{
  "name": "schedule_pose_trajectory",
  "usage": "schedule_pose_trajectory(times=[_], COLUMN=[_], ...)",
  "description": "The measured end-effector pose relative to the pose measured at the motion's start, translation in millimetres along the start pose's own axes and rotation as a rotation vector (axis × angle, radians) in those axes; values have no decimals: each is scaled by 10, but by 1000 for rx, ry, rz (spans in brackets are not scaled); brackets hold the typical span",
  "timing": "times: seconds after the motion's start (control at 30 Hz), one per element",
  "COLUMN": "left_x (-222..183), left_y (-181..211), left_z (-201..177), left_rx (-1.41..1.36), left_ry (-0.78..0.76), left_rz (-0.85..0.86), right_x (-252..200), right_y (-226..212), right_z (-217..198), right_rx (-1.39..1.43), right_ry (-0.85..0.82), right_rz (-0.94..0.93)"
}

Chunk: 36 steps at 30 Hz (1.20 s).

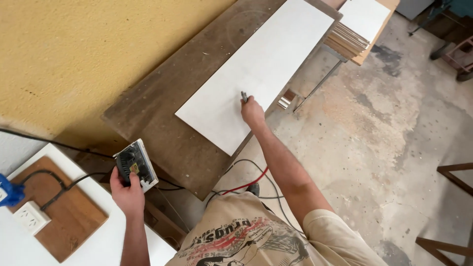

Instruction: Sanding a white board with a manual block and cleaning it with a compressed air nozzle.

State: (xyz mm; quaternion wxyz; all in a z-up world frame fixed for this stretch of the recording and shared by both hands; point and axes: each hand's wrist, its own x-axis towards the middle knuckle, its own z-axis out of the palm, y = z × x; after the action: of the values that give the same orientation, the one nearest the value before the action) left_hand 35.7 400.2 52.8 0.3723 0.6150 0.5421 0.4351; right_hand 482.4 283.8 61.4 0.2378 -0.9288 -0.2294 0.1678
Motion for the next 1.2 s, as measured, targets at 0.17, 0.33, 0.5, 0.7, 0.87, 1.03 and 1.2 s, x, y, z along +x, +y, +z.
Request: schedule_pose_trajectory(times=[0.17, 0.33, 0.5, 0.7, 0.87, 1.03, 1.2], left_x=[231, 302, 324, 321, 288, 293, 186], left_y=[-285, -46, -120, -234, -413, -551, -374], left_z=[437, 710, 942, 1254, 1449, 1526, 1463], left_rx=[-41, 90, 182, 331, 331, 315, 311], left_ry=[-54, -147, -149, -93, -39, 37, 37], left_rz=[177, 298, 397, 576, 666, 712, 686], right_x=[-1207, -1058, -961, -1533, -662, -1383, -747], right_y=[-249, 263, 617, 337, 1086, 617, 876], right_z=[106, -271, -573, -454, -495, -228, -638], right_rx=[39, 31, -26, -54, -193, -39, -75], right_ry=[-207, -252, 105, -196, 186, -172, -26], right_rz=[-138, 24, 43, -146, -20, -177, -137])
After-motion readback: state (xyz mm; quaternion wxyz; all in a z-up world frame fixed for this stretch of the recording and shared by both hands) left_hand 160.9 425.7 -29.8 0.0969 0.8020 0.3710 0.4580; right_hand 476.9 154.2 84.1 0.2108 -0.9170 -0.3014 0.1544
